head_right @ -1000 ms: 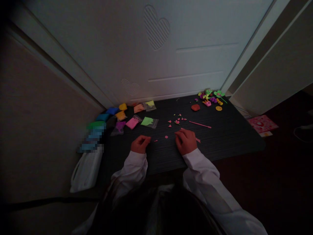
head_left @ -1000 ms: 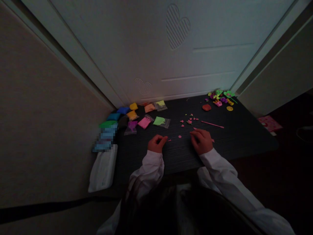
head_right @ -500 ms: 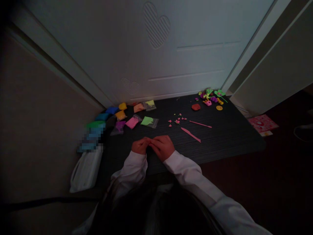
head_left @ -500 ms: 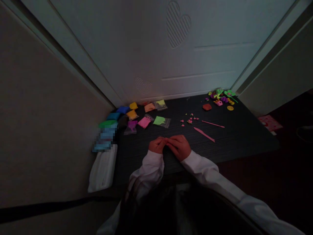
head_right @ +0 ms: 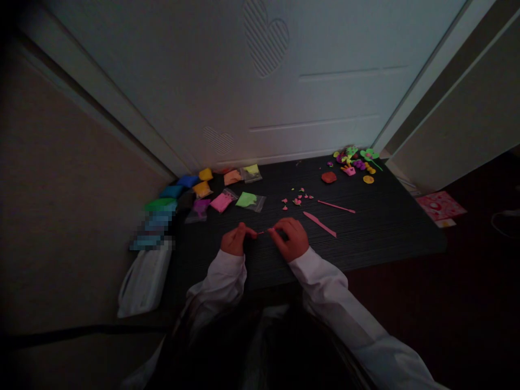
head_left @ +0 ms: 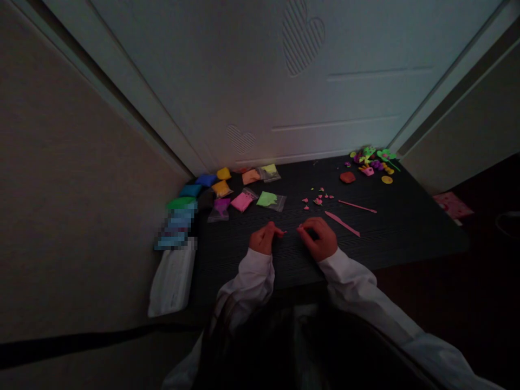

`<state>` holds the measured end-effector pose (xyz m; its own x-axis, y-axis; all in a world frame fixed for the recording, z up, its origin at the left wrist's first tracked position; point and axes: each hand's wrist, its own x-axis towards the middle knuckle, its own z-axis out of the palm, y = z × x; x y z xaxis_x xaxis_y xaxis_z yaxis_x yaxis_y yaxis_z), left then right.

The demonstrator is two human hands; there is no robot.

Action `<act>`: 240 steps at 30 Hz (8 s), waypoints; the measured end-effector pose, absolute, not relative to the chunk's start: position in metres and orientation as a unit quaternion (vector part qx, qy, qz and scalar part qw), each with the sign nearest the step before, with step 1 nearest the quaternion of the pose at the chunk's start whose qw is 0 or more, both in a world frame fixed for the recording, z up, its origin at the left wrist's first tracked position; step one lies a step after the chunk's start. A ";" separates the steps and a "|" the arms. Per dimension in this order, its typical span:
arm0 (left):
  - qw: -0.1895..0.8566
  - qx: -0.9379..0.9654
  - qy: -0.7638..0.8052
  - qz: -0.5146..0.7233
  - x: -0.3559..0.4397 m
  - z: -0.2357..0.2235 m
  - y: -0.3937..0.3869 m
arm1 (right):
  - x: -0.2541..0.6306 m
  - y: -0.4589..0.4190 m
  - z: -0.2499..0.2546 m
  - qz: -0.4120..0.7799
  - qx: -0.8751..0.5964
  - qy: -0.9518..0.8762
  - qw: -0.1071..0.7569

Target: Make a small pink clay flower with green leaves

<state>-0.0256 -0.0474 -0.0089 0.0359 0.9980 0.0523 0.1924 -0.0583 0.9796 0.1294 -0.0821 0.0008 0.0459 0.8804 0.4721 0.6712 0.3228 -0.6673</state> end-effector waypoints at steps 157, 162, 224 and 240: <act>0.450 0.554 0.542 0.443 -0.021 -0.008 -0.048 | 0.145 -0.104 0.005 0.028 -0.517 -0.852 0.081; 0.452 0.552 0.541 0.445 -0.022 -0.006 -0.049 | 0.146 -0.105 0.002 0.032 -0.522 -0.848 0.084; 0.734 0.383 0.358 0.431 -0.024 -0.002 -0.053 | 0.122 -0.084 -0.006 0.098 -0.566 -0.710 0.406; 0.738 0.326 0.361 0.468 -0.025 -0.010 -0.047 | 0.119 -0.088 -0.011 0.034 -0.525 -0.776 0.347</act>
